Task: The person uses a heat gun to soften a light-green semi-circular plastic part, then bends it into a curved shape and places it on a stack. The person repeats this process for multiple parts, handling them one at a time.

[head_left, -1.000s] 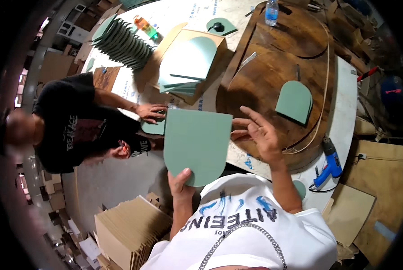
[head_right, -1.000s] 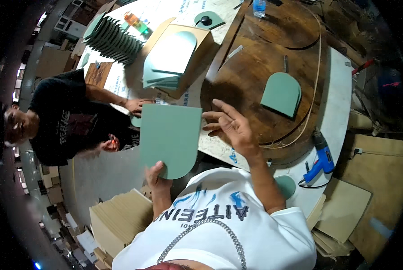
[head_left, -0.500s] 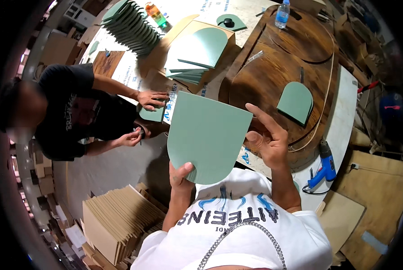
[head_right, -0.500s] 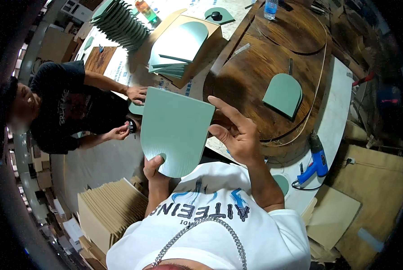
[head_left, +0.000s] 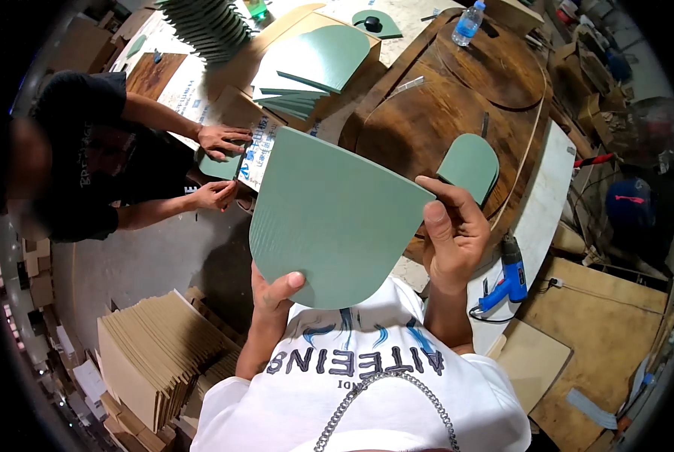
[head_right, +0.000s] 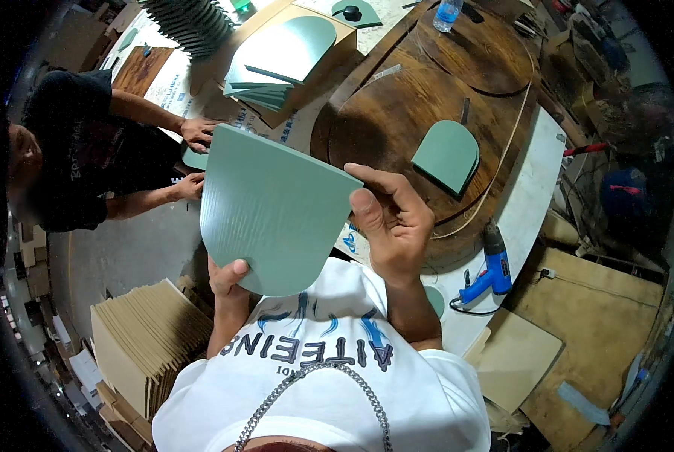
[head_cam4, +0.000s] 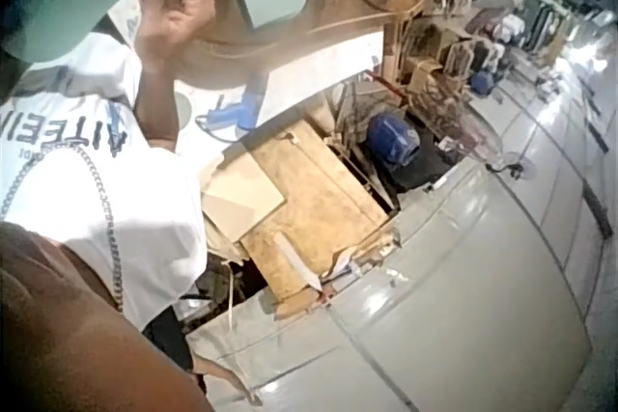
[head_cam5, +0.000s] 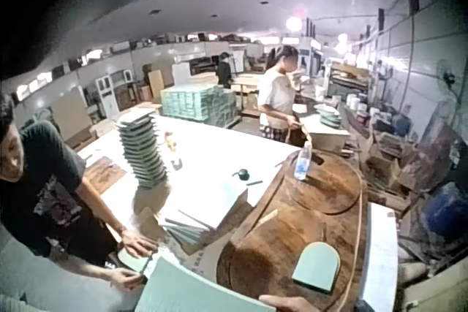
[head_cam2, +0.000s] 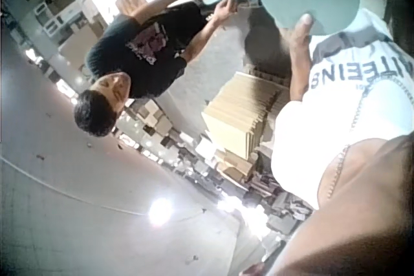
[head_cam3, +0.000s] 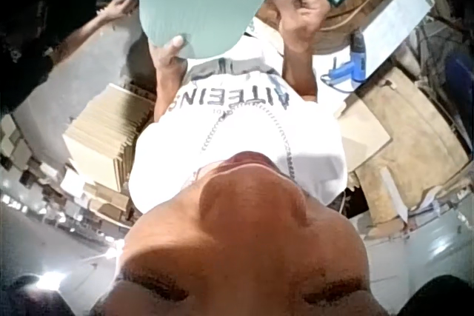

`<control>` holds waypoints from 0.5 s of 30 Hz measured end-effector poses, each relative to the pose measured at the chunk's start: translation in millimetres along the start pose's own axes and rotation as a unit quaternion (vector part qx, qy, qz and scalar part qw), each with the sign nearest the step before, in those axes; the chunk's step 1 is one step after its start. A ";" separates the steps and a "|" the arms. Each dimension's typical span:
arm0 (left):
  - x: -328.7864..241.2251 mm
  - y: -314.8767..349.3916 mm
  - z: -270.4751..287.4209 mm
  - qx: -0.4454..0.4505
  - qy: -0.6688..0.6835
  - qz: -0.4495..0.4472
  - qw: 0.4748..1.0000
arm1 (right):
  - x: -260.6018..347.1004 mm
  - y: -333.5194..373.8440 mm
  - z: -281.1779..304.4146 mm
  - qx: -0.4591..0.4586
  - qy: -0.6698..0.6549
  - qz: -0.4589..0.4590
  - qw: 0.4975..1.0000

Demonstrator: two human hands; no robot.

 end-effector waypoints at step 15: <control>-5.7 12.3 -9.4 0.003 0.013 0.052 0.999 | -0.4 6.3 0.3 0.010 -0.099 0.156 0.983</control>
Point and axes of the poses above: each hand's wrist, its own y-axis away from the middle knuckle, its own z-axis out of the back of the hand, x = y × z, the point moved 5 cm from there along -y, towards the middle knuckle, and after that the axes turned 12 degrees about -z, right-handed, at the moved point
